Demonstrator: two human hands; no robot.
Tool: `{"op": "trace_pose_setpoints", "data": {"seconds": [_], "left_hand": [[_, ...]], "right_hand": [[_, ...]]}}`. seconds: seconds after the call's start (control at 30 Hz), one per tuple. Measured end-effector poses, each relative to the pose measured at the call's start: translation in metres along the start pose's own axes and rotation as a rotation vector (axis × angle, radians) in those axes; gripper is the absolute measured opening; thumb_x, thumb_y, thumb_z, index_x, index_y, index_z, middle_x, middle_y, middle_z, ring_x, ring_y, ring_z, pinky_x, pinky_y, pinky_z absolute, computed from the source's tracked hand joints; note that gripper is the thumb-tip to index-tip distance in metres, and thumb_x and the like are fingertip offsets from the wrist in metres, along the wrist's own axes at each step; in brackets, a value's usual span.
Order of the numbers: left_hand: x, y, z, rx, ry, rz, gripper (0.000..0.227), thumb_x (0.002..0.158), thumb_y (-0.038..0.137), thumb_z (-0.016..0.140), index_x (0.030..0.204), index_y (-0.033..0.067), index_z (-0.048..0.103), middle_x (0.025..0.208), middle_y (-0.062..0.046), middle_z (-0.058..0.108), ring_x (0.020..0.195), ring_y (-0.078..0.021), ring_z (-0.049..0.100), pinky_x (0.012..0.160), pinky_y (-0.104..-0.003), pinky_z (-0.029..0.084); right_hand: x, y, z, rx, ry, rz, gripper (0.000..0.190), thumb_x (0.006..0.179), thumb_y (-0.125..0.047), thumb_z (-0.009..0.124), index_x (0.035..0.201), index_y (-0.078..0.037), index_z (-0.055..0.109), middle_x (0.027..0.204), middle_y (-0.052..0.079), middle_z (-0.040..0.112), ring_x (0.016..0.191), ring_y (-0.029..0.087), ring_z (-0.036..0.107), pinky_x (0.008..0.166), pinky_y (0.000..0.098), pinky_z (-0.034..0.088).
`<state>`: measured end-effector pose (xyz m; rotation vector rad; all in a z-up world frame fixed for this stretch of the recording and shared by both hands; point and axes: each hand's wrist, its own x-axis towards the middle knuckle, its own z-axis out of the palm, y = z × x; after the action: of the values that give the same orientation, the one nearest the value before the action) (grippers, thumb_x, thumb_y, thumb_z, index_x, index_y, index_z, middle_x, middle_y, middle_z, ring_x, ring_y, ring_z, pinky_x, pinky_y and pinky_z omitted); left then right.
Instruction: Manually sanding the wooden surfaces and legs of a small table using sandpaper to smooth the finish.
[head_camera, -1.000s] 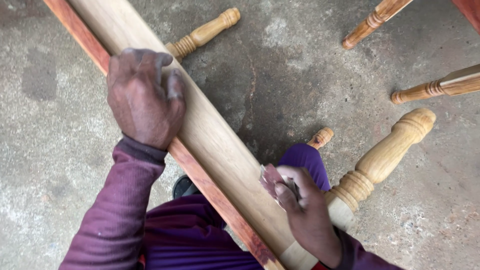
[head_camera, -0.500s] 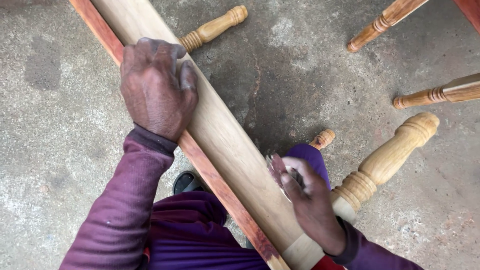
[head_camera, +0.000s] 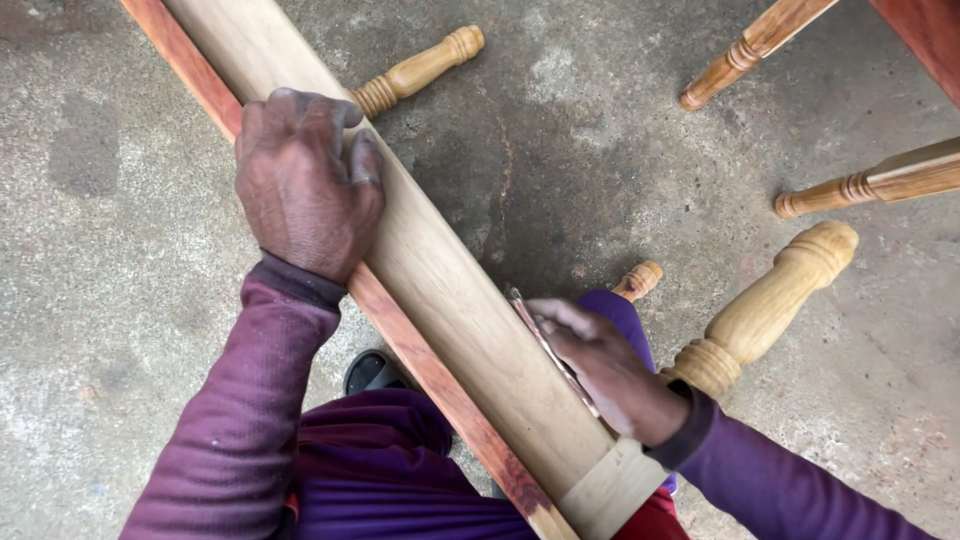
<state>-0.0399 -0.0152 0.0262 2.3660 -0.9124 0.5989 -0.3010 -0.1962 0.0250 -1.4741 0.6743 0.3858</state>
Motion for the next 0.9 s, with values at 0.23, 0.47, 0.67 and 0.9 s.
{"op": "trace_pose_setpoints", "data": {"seconds": [0.23,0.47,0.67,0.9], "left_hand": [[-0.002,0.005,-0.006,0.006,-0.005,-0.002,0.016,0.095,0.01,0.078,0.11,0.0046,0.075,0.11,-0.011,0.064,0.104,-0.0276,0.058,0.092,-0.044,0.053],[-0.006,0.011,-0.027,-0.199,0.255,-0.155,0.029,0.092,0.002,0.073,0.12,0.0029,0.066,0.119,-0.015,0.061,0.115,-0.0315,0.056,0.103,-0.046,0.049],[0.0,-0.003,-0.023,-0.236,0.211,-0.207,0.023,0.091,-0.001,0.07,0.113,0.0053,0.067,0.116,-0.012,0.065,0.111,-0.0289,0.059,0.101,-0.043,0.05],[0.003,-0.001,-0.018,-0.255,0.246,-0.203,0.021,0.093,-0.004,0.066,0.111,0.0075,0.068,0.113,-0.009,0.066,0.109,-0.0243,0.062,0.1,-0.04,0.053]], "right_hand": [[0.085,-0.027,0.035,-0.152,0.148,-0.493,0.032,0.107,-0.013,0.053,0.136,-0.003,0.063,0.116,0.016,0.07,0.105,0.023,0.063,0.092,0.0361,0.054],[0.15,-0.094,0.066,-0.235,0.174,-0.577,0.029,0.103,-0.009,0.052,0.131,-0.006,0.061,0.119,0.009,0.069,0.104,0.018,0.068,0.091,0.0335,0.059],[0.081,-0.056,0.044,-0.218,0.03,-0.678,0.042,0.108,-0.029,0.046,0.136,0.0,0.056,0.126,0.015,0.069,0.12,0.02,0.067,0.104,0.0335,0.054],[0.174,-0.097,0.069,-0.255,0.048,-0.867,0.036,0.11,-0.025,0.046,0.134,-0.001,0.056,0.126,0.013,0.067,0.11,0.021,0.07,0.092,0.0351,0.061]]}}
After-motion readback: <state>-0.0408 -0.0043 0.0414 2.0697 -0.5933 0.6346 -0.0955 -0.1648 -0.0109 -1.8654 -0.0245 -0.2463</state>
